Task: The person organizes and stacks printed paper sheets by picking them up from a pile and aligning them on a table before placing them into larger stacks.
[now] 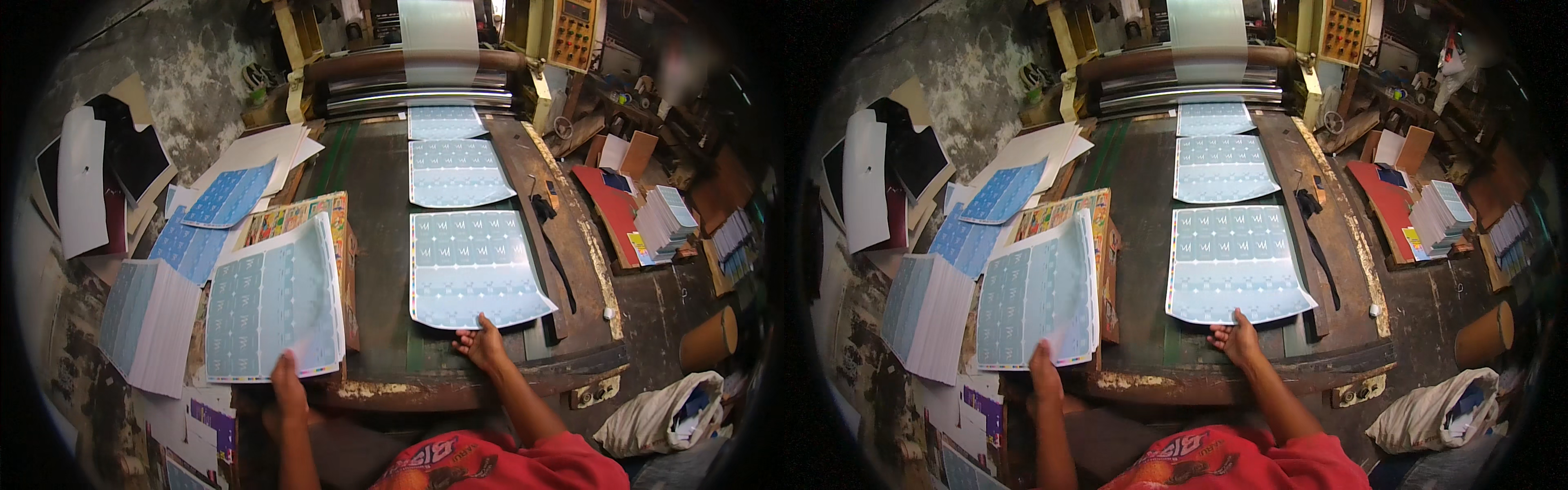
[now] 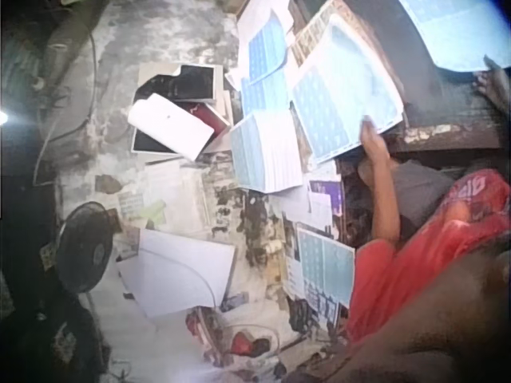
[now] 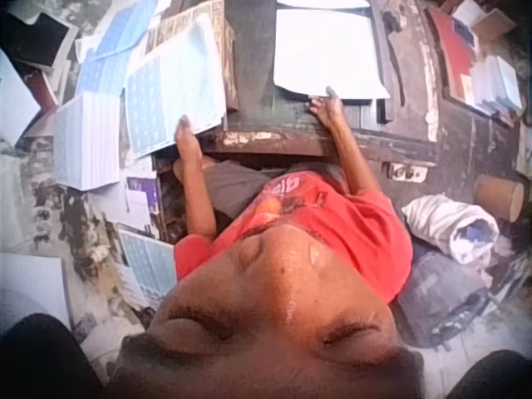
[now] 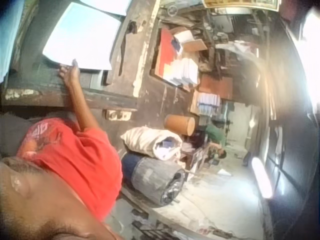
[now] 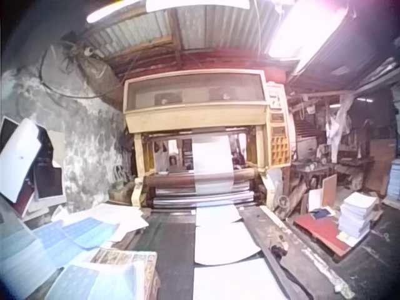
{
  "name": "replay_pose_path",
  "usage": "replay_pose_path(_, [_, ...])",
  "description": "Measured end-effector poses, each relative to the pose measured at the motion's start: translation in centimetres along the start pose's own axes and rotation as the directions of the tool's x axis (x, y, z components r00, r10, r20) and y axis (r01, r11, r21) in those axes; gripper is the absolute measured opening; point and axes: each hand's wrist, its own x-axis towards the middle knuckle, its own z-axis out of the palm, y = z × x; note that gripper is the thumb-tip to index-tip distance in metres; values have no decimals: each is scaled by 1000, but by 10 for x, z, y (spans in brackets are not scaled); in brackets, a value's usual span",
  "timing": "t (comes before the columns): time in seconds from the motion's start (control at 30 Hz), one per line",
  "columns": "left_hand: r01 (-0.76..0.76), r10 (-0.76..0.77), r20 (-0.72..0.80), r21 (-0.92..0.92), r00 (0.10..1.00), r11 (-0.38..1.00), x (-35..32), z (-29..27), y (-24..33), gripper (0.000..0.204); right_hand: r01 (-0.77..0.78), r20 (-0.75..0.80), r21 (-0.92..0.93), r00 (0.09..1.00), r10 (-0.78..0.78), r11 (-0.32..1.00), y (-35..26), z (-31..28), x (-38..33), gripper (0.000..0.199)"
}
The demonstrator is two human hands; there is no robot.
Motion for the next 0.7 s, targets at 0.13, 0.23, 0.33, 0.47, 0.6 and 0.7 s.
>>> replay_pose_path(0.13, [-117,105,-138,-79,985,990,-9,23,37,41,113,-62,46,992,-110,993,4,2,15,61])
replay_pose_path(0.23, [-363,332,147,395,932,844,-26,33,36,32,84,-93,37,992,-81,996,5,17,2,63])
replay_pose_path(0.33, [-544,361,477,329,801,771,-42,40,46,24,-2,148,-92,989,16,996,2,46,-55,65])
replay_pose_path(0.47, [-568,280,754,147,594,810,-65,65,62,29,-143,420,-222,879,227,965,19,32,-97,46])
replay_pose_path(0.6, [-255,257,895,-169,366,952,-85,96,109,70,-66,224,-131,970,95,989,45,16,-121,36])
replay_pose_path(0.7, [476,579,813,-533,60,699,-112,110,135,106,-117,84,-86,989,124,989,73,-10,-135,36])
